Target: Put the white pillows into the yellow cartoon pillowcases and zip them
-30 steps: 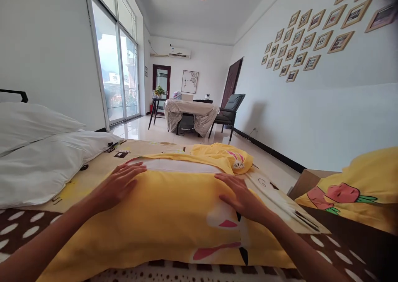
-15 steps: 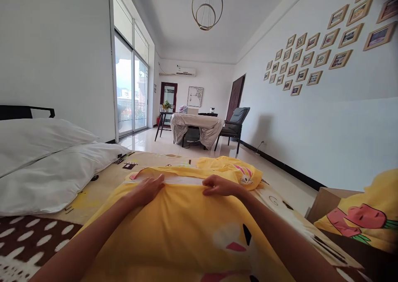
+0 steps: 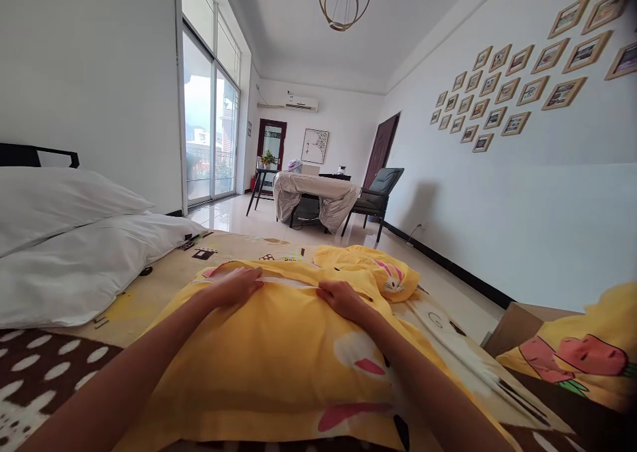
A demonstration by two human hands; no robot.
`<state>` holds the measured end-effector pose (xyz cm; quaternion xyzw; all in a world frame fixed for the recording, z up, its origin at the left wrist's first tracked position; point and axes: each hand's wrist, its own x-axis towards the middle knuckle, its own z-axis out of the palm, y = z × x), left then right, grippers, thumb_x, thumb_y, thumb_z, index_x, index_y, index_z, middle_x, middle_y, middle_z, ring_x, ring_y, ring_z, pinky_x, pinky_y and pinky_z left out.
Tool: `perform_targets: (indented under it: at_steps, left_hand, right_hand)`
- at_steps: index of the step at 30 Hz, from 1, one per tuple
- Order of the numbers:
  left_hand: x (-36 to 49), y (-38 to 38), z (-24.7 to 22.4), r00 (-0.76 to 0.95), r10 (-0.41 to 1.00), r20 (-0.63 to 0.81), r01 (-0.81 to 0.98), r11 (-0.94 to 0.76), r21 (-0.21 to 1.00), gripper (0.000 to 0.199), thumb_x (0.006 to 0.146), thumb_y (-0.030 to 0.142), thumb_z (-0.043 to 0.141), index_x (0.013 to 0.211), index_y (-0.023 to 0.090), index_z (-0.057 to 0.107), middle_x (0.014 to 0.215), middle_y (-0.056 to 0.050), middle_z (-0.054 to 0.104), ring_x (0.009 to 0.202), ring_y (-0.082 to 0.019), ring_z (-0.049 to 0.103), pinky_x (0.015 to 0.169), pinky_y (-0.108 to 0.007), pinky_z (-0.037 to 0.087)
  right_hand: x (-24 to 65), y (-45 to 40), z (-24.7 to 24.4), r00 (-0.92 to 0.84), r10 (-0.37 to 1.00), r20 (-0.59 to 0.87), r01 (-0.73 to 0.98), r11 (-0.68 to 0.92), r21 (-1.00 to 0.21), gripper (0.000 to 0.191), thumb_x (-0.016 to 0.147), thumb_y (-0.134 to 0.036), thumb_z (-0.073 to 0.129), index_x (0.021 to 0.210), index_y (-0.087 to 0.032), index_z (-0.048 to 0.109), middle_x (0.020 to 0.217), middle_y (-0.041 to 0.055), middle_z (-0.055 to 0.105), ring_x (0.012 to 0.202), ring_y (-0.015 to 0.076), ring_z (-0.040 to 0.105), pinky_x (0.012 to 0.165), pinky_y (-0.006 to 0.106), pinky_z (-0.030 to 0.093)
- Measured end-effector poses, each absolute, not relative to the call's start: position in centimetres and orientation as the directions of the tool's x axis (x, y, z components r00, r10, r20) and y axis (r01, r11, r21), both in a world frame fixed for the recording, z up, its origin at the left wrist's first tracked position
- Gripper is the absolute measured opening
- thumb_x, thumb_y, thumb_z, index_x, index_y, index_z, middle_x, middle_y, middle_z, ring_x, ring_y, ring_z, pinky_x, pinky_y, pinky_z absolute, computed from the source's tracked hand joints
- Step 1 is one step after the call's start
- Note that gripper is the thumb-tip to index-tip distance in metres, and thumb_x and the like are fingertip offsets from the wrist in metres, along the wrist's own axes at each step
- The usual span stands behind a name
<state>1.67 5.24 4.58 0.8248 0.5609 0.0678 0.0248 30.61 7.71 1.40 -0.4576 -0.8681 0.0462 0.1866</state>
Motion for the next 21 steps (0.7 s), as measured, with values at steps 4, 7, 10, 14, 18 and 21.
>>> perform_targets:
  at_steps: [4, 7, 10, 14, 18, 21]
  left_hand:
    - [2.4, 6.1, 8.6, 0.433, 0.901, -0.013, 0.901, -0.432, 0.03, 0.009, 0.076, 0.025, 0.054, 0.08, 0.018, 0.058, 0.089, -0.008, 0.065, 0.084, -0.023, 0.06, 0.071, -0.031, 0.045]
    - [4.9, 6.4, 9.8, 0.447, 0.891, 0.075, 0.894, -0.446, -0.033, 0.017, 0.079, 0.017, 0.047, 0.092, 0.016, 0.058, 0.095, -0.013, 0.064, 0.086, -0.026, 0.06, 0.074, -0.037, 0.045]
    - [8.1, 6.7, 8.6, 0.53, 0.831, 0.171, 0.848, -0.523, -0.088, 0.032, 0.077, 0.011, 0.047, 0.109, 0.015, 0.053, 0.109, -0.015, 0.06, 0.101, -0.028, 0.057, 0.086, -0.041, 0.042]
    - [10.9, 7.9, 5.3, 0.593, 0.781, 0.193, 0.805, -0.579, -0.13, 0.032, 0.075, 0.007, 0.054, 0.106, 0.013, 0.056, 0.108, -0.017, 0.062, 0.104, -0.029, 0.057, 0.09, -0.041, 0.041]
    - [11.4, 9.2, 2.9, 0.58, 0.78, 0.234, 0.814, -0.568, -0.123, 0.024, 0.082, 0.004, 0.043, 0.098, 0.011, 0.06, 0.098, -0.018, 0.065, 0.096, -0.028, 0.062, 0.082, -0.039, 0.045]
    - [11.2, 9.6, 2.4, 0.551, 0.787, 0.279, 0.831, -0.546, -0.101, 0.028, 0.084, 0.004, 0.037, 0.097, 0.01, 0.061, 0.099, -0.019, 0.064, 0.099, -0.028, 0.061, 0.08, -0.039, 0.046]
  right_hand:
    - [30.7, 8.2, 0.5, -0.518, 0.818, 0.251, 0.77, 0.574, -0.28, 0.031, 0.09, -0.035, 0.041, 0.066, -0.019, 0.05, 0.061, -0.0015, 0.052, 0.06, 0.0126, 0.045, 0.058, 0.023, 0.028]
    - [30.7, 8.1, -0.2, -0.513, 0.821, 0.25, 0.769, 0.569, -0.292, 0.033, 0.091, -0.036, 0.04, 0.064, -0.019, 0.05, 0.06, -0.0017, 0.052, 0.059, 0.0121, 0.045, 0.057, 0.023, 0.028]
    - [30.6, 7.9, -1.0, -0.489, 0.827, 0.275, 0.776, 0.557, -0.296, 0.035, 0.092, -0.037, 0.038, 0.064, -0.019, 0.049, 0.059, -0.0015, 0.052, 0.058, 0.0119, 0.045, 0.057, 0.023, 0.028]
    - [30.7, 7.6, -2.0, -0.447, 0.838, 0.313, 0.797, 0.532, -0.286, 0.036, 0.092, -0.038, 0.037, 0.063, -0.019, 0.048, 0.058, -0.0012, 0.053, 0.056, 0.0121, 0.045, 0.056, 0.024, 0.027]
    - [30.4, 6.9, -3.2, -0.376, 0.85, 0.37, 0.83, 0.486, -0.273, 0.036, 0.092, -0.038, 0.036, 0.065, -0.019, 0.051, 0.058, 0.0, 0.056, 0.055, 0.0134, 0.048, 0.055, 0.025, 0.026]
    - [30.1, 6.3, -4.1, -0.309, 0.852, 0.422, 0.868, 0.434, -0.241, 0.037, 0.093, -0.041, 0.033, 0.069, -0.02, 0.053, 0.06, 0.0017, 0.061, 0.057, 0.0158, 0.054, 0.055, 0.026, 0.028]
